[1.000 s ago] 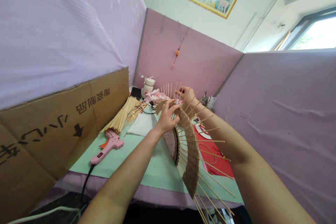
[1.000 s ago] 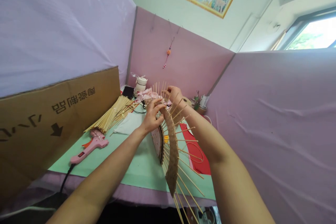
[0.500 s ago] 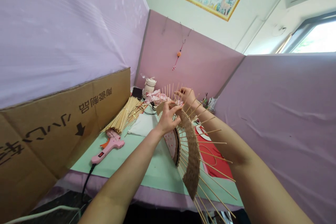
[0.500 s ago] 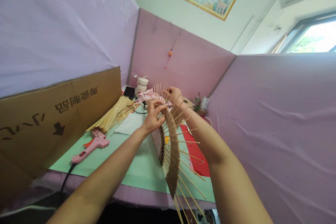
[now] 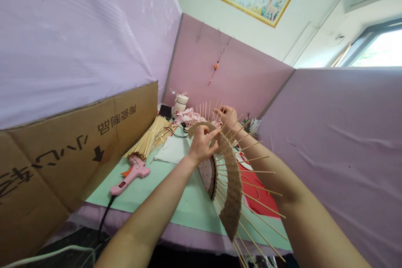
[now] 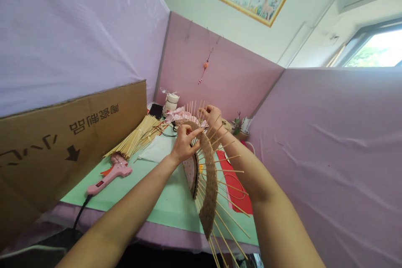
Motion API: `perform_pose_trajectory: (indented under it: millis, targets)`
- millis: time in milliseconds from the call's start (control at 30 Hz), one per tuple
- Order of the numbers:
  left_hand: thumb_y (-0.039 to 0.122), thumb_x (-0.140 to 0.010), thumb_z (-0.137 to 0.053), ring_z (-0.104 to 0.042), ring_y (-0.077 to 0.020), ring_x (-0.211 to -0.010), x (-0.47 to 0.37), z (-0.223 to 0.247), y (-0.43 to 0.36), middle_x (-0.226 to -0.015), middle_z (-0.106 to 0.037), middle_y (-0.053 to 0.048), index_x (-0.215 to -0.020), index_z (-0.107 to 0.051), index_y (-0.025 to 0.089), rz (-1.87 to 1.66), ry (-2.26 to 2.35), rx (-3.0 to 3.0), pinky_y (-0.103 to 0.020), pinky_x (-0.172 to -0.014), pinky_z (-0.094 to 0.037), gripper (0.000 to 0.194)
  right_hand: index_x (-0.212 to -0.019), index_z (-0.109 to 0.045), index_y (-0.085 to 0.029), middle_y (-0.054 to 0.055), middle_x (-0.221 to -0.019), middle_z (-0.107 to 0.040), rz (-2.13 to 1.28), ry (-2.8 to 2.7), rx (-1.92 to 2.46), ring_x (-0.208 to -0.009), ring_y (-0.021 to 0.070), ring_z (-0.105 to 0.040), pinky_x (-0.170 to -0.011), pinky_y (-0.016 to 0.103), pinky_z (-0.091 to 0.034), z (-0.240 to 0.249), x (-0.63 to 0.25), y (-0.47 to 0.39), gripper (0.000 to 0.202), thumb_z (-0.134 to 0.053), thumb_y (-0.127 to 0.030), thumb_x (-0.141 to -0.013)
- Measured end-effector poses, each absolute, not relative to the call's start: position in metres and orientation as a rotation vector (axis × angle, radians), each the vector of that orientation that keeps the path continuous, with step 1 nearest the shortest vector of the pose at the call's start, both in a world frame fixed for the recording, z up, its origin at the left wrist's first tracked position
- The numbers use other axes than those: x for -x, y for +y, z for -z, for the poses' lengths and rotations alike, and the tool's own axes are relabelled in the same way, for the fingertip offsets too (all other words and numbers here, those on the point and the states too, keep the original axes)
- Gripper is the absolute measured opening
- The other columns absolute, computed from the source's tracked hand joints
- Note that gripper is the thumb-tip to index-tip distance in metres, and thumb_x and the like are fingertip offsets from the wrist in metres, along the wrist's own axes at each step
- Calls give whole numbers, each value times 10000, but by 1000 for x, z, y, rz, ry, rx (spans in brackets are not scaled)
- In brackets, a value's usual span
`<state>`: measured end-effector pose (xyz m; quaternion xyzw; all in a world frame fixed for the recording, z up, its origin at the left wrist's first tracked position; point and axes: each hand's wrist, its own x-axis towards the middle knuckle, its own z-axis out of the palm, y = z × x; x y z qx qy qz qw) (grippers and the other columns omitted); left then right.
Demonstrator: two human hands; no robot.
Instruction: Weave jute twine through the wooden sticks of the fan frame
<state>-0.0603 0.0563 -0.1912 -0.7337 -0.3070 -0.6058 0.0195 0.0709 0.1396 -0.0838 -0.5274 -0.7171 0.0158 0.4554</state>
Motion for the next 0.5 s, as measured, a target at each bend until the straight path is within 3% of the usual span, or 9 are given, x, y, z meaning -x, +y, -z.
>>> perform_pose_trajectory:
  millis: [200, 500]
  targets:
    - [260, -787, -578, -433, -207, -981, 60, 192, 58, -1029, -400, -68, -1225, -615, 210, 1935, -923, 2268, -377, -921, -422, 443, -576, -529, -173, -30, -534, -448, 5, -1773, 1281, -552, 103, -358, -528, 254, -290, 84, -76, 146, 395, -620, -514, -754]
    - [235, -768, -585, -450, -238, -1112, 60, 189, 58, -1200, -437, -100, -1205, -614, 227, 1934, -924, 2287, -407, -984, -403, 437, -569, -517, -176, -39, -541, -445, 87, -1775, 1211, -558, 101, -359, -557, 256, -301, 75, -78, 138, 361, -637, -453, -767]
